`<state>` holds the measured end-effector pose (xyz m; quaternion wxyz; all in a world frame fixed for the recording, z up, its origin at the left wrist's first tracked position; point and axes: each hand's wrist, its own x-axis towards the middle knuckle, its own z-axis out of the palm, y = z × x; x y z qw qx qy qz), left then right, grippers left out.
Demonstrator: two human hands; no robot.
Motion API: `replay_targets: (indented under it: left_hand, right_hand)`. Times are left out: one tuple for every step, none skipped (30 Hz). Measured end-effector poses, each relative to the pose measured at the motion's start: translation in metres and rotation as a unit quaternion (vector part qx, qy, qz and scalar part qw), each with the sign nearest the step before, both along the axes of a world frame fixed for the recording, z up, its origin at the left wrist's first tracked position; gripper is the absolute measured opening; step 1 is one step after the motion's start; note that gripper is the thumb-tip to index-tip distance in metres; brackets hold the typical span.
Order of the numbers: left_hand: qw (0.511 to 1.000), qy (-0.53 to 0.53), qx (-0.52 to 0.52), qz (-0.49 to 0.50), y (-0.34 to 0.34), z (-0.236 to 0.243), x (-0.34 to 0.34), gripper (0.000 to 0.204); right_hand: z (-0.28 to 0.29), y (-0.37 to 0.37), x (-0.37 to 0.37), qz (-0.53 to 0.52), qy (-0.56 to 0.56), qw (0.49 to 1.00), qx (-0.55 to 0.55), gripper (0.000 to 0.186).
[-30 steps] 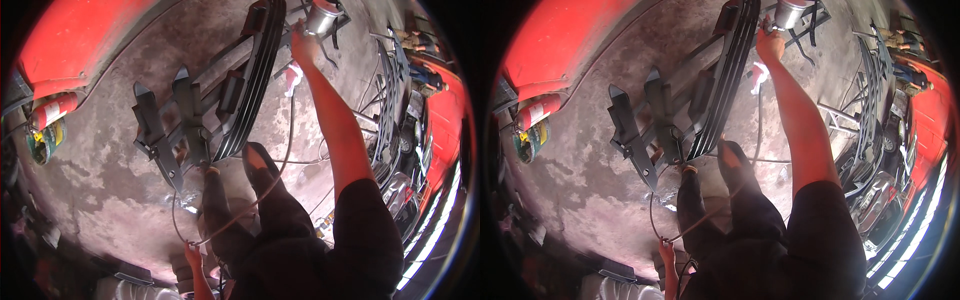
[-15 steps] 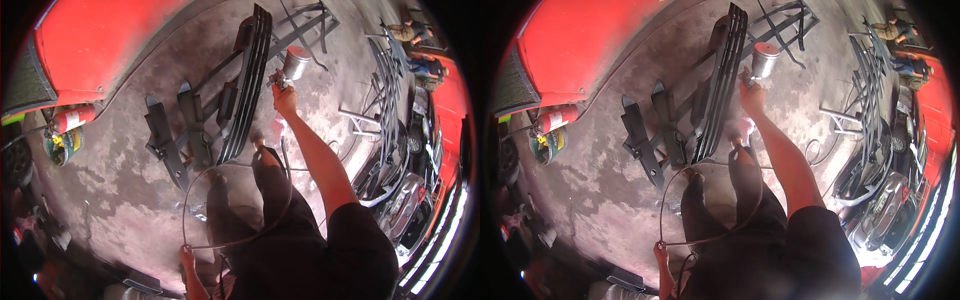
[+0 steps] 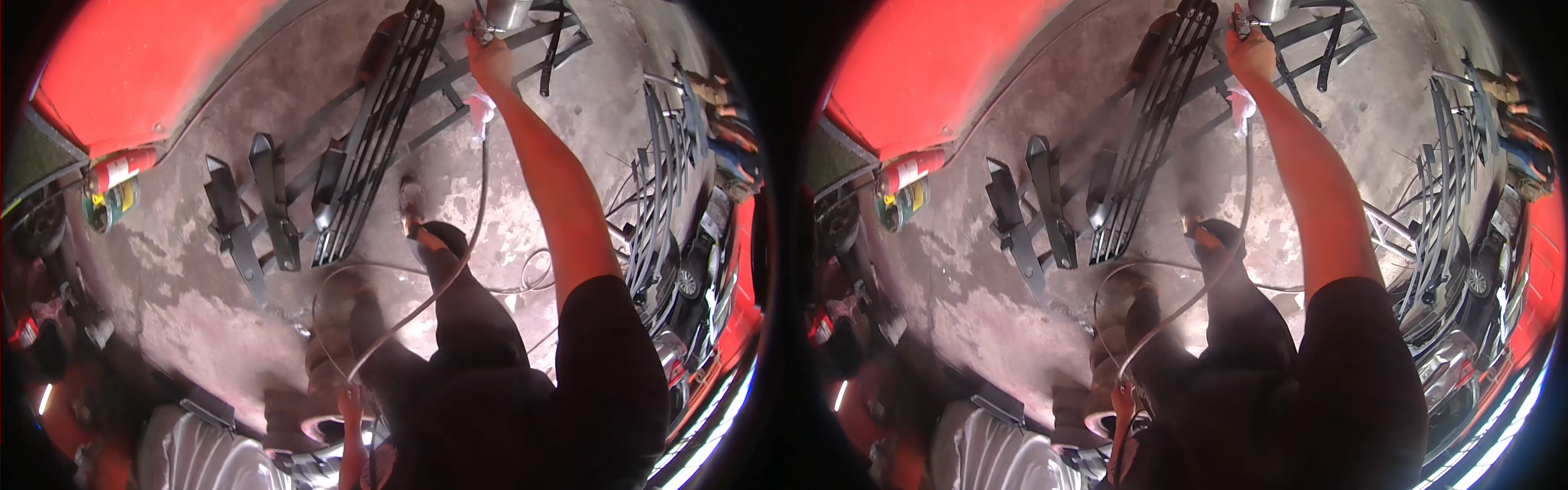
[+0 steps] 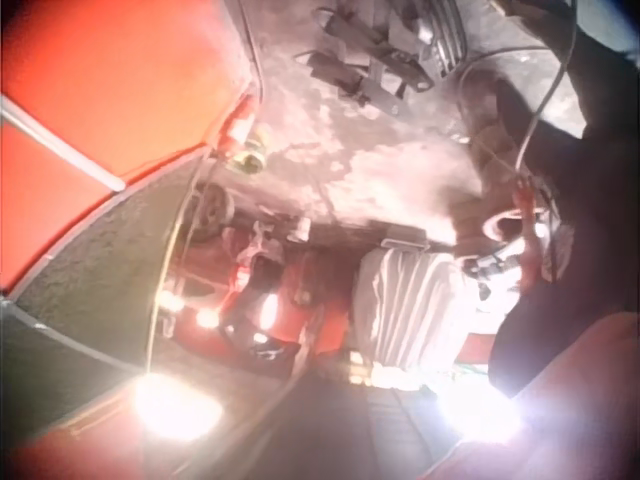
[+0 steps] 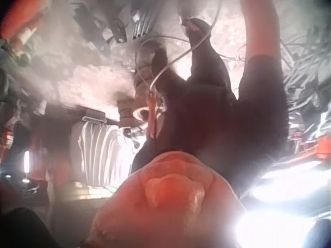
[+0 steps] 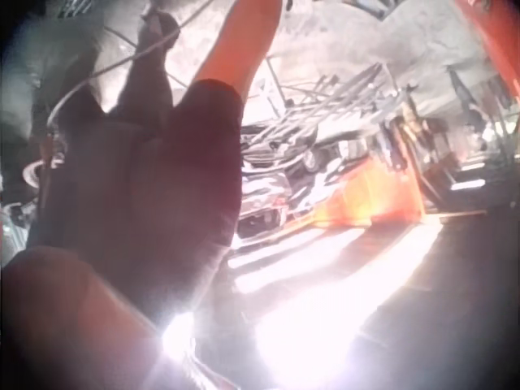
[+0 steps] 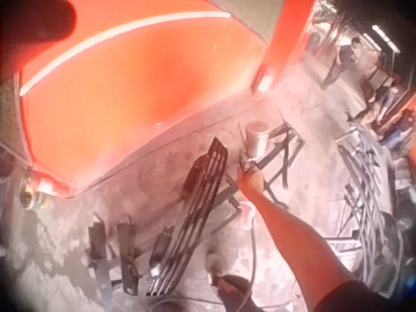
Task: The person uses a spray gun to apply black paint to various metal car parts, including a grille and frame components, arranged on a stand in a workshop. The person moves around the parts to ensure even coverage on all sides.
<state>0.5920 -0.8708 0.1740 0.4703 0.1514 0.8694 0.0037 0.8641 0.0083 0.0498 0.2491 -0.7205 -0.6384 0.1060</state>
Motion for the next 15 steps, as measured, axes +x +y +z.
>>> replay_targets:
  left_hand:
    - [0.999,-0.023,-0.011,0.024,0.005,-0.005,0.019,0.04]
    - [0.999,-0.012,-0.009,0.03,0.001,-0.003,0.028,0.04]
    - [0.999,-0.008,-0.002,0.031,0.002,-0.008,0.035,0.04]
    - [0.999,0.001,0.007,0.036,0.001,-0.009,0.043,0.04]
    - [0.998,-0.006,0.016,0.065,0.0,-0.01,0.052,0.04]
    - [0.995,-0.016,0.026,0.093,0.005,-0.01,0.063,0.04]
    - [0.992,-0.02,0.033,0.123,0.006,-0.006,0.075,0.039]
    - [0.991,-0.015,0.028,0.127,0.003,-0.006,0.087,0.039]
    - [0.991,-0.014,0.028,0.128,0.003,-0.015,0.099,0.038]
    - [0.991,-0.011,0.031,0.13,0.005,-0.025,0.11,0.038]
    - [0.987,-0.018,0.037,0.153,0.004,-0.028,0.123,0.036]
    - [0.983,-0.033,0.049,0.173,0.015,-0.037,0.136,0.035]
    - [0.978,-0.047,0.061,0.193,0.025,-0.045,0.147,0.033]
    - [0.974,-0.058,0.083,0.202,0.034,-0.053,0.157,0.031]
    - [0.969,-0.065,0.101,0.217,0.036,-0.055,0.169,0.029]
  right_hand:
    - [0.011,-0.013,0.01,0.01,0.014,0.999,-0.047,0.05]
    - [0.015,-0.022,0.017,0.015,0.05,0.994,-0.095,0.051]
    - [0.003,-0.032,0.043,0.079,0.017,0.995,-0.055,0.044]
    - [-0.002,-0.047,0.051,0.135,0.045,0.988,-0.059,0.041]
    - [-0.001,-0.07,0.055,0.192,0.074,0.977,-0.062,0.038]
    - [0.006,-0.092,0.06,0.247,0.1,0.962,-0.064,0.036]
    - [0.026,-0.118,0.053,0.273,0.134,0.945,-0.119,0.033]
    - [0.049,-0.142,0.046,0.294,0.164,0.926,-0.173,0.031]
    - [0.051,-0.161,0.051,0.29,0.14,0.918,-0.231,0.029]
    - [0.051,-0.177,0.054,0.287,0.116,0.907,-0.285,0.027]
    - [0.074,-0.19,0.043,0.296,0.117,0.879,-0.355,0.028]
    - [0.07,-0.197,0.05,0.323,0.139,0.877,-0.327,0.028]
    - [0.06,-0.207,0.059,0.351,0.161,0.873,-0.299,0.028]
    - [0.054,-0.212,0.062,0.384,0.183,0.864,-0.27,0.029]
    - [0.067,-0.211,0.061,0.368,0.135,0.857,-0.333,0.038]
